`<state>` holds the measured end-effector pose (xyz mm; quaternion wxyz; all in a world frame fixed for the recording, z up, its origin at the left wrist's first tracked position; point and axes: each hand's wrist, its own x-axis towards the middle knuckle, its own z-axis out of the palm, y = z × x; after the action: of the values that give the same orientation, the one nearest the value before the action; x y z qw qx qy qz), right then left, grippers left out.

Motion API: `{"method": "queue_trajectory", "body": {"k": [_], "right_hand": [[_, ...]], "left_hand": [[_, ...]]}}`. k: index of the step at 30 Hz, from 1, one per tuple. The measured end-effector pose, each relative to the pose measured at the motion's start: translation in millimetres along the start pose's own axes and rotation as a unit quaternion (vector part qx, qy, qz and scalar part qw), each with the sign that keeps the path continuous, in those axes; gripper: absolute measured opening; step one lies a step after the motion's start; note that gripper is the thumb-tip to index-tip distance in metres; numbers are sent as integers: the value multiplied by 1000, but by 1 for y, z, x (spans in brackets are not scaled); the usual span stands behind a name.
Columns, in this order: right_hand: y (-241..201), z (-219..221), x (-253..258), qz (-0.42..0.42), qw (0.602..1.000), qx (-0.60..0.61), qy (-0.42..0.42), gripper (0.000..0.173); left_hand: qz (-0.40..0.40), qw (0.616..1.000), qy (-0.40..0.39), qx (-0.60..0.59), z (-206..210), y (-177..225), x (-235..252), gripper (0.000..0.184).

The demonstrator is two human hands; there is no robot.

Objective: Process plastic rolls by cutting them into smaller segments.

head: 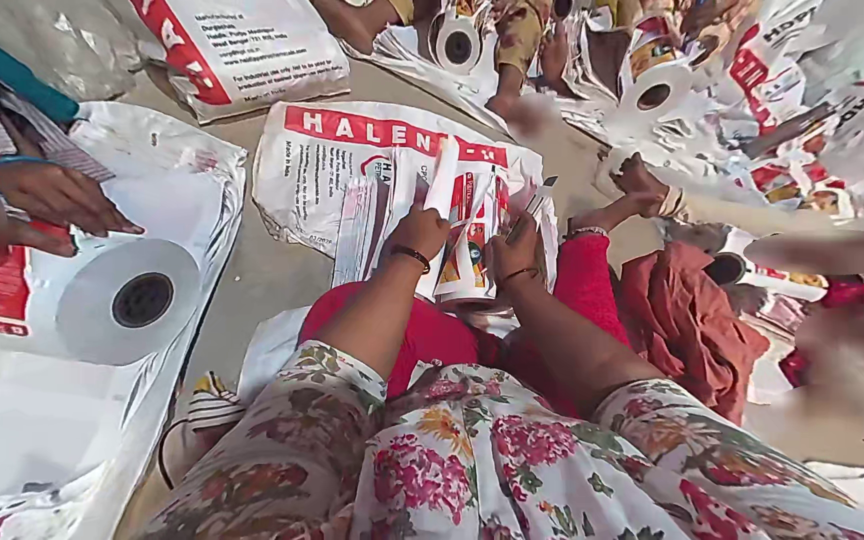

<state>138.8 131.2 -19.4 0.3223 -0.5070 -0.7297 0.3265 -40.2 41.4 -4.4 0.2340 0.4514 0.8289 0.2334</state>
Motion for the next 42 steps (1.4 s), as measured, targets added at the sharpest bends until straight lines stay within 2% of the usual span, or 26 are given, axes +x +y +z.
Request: {"method": "queue_trajectory", "body": {"k": [2,4,6,8,9,12,14,18,21,31,36,42], "right_hand": [[1,6,-4,-9,1000,26,2,75],[-2,6,-5,-14,1000,18,-13,72],[-4,4,4,-14,999,3,-34,69],[-16,-3,13,29,996,-36,-80,66],[-22,-6,19,54,991,-67,-103,65],[-34,-16,42,87,973,-145,-158,65],[-40,-17,60,76,965,-194,-160,64],[-55,-14,87,52,947,-267,-172,49],[-64,-9,100,62,933,-311,-172,47],[-54,-1,118,71,930,-314,-178,47],[-68,-2,116,38,910,-363,-198,46],[-85,-7,113,-13,858,-436,-272,42]], "left_hand": [[10,999,-13,45,6,16,-16,68],[6,996,-19,85,15,29,-29,80],[8,996,-9,93,22,29,-29,68],[1,997,-22,79,19,24,-25,45],[2,997,-39,69,15,21,-22,40],[14,998,-59,28,15,6,-6,38],[30,998,-52,21,14,1,2,36],[48,997,-50,17,5,-4,14,40],[43,998,-51,1,0,-6,24,38],[72,996,-55,-22,-3,0,30,30],[74,995,-58,-18,0,3,27,40],[135,986,-79,-55,4,10,30,29]]}}
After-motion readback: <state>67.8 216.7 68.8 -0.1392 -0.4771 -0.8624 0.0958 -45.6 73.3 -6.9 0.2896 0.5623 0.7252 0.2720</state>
